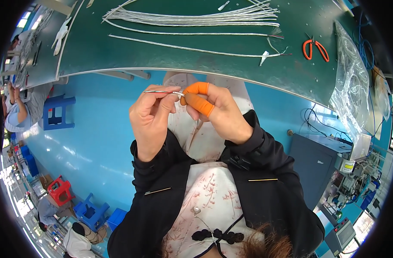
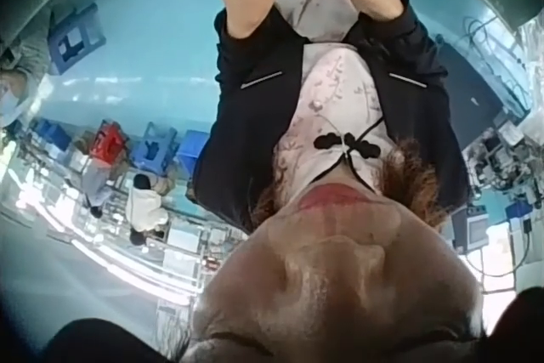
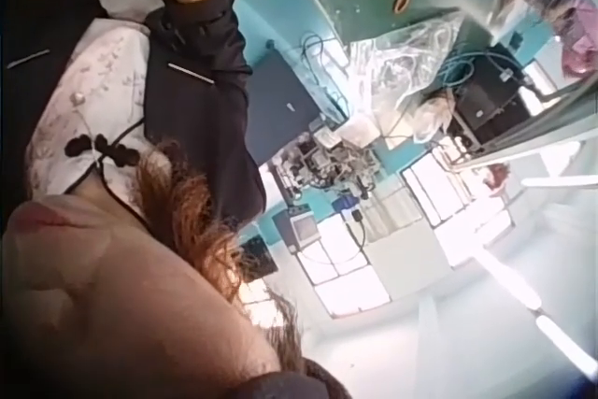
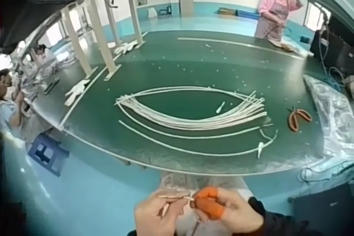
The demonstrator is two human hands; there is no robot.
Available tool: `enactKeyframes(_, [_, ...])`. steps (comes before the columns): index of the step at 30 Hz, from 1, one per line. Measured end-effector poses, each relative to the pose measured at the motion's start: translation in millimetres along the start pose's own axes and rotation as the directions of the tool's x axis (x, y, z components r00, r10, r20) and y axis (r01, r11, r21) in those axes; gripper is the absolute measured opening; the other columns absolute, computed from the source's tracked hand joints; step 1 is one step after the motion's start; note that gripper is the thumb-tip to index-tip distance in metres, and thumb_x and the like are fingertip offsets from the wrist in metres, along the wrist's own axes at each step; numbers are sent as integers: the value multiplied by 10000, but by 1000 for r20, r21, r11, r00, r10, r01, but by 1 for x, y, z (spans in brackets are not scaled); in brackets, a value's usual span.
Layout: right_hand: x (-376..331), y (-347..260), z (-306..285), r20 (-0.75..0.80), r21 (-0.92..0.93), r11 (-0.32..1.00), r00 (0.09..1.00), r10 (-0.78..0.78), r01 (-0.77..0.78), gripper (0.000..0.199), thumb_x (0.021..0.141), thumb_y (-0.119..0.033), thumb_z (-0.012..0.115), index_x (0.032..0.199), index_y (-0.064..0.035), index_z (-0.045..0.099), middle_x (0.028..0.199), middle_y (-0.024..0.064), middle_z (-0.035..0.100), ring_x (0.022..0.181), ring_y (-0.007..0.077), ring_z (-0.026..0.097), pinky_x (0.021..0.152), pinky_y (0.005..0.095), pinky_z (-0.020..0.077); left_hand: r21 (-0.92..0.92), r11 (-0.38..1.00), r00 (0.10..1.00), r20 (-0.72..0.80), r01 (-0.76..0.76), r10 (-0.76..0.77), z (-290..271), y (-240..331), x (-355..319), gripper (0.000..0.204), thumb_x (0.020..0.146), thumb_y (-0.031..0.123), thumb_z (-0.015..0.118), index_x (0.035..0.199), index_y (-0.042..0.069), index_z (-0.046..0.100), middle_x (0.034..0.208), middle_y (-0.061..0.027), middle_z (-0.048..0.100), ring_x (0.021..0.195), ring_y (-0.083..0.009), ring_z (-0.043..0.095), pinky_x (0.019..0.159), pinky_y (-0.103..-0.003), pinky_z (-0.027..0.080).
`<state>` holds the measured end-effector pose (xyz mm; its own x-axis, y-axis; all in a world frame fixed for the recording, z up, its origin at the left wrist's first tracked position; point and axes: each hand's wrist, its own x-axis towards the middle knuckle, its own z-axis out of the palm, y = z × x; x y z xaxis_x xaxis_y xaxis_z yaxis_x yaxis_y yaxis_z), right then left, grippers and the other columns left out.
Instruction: The person prepares a cable by pulling back the outer shielding and trimming the excess with shears. They then separate the internal colored wires and twist them together by hand.
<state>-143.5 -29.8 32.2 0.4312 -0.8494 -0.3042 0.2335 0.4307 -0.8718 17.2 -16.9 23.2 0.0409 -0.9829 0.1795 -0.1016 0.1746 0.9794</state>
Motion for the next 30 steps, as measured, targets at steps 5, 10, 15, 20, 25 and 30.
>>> enactKeyframes(5, [-1, 4, -4, -15, 128, 992, 1000, 26, -24, 180, 925, -169, 498, 936, -5, 572, 639, -7, 493, 528, 18, 343, 482, 168, 228, 44, 998, 998, 45, -40, 38, 1, -12, 2, 65, 840, -2, 592, 895, -26, 616, 779, -70, 606, 625, -112, 535, 564, -214, 409])
enactKeyframes(10, [-1, 5, -2, -104, 1, 996, 991, -86, 87, 150, 916, -136, 519, 933, 5, 566, 652, 1, 515, 543, 35, 407, 492, 172, 280, -235, 964, 983, 158, 127, -91, -1, -14, 3, 79, 883, 24, 552, 937, -15, 595, 748, -44, 581, 587, -92, 486, 529, -209, 375])
enactKeyframes(15, [2, 11, -4, -180, -213, 946, 942, -284, 245, 117, 906, -109, 540, 920, 4, 563, 666, 8, 532, 555, 57, 460, 507, 181, 326, -462, 821, 928, 312, 335, -204, -7, -22, 4, 92, 899, 48, 537, 972, 12, 580, 793, -41, 589, 603, -89, 466, 551, -225, 376])
enactKeyframes(20, [4, 13, -12, -99, -43, 996, 992, -78, 74, 121, 909, -126, 548, 903, -5, 557, 676, 12, 540, 546, 63, 465, 503, 184, 332, -756, 509, 911, 355, 413, -211, 4, -32, 8, 93, 899, 68, 535, 960, 20, 585, 852, -46, 587, 679, -87, 478, 620, -228, 386])
enactKeyframes(25, [6, 11, -15, -14, 212, 977, 1000, 27, -23, 135, 912, -145, 551, 893, -12, 550, 684, 16, 543, 550, 61, 470, 495, 179, 326, -716, 566, 912, 342, 409, -226, 8, -33, 13, 105, 897, 77, 522, 940, 22, 600, 977, -77, 590, 823, -103, 496, 766, -264, 384])
enactKeyframes(30, [9, 16, -12, -137, 12, 990, 981, -135, 138, 126, 898, -96, 560, 977, 2, 544, 720, 32, 574, 553, 50, 465, 499, 179, 342, -731, 554, 915, 362, 398, -180, 13, -27, 17, 116, 893, 82, 516, 916, 23, 613, 1085, -105, 569, 956, -139, 511, 882, -298, 363])
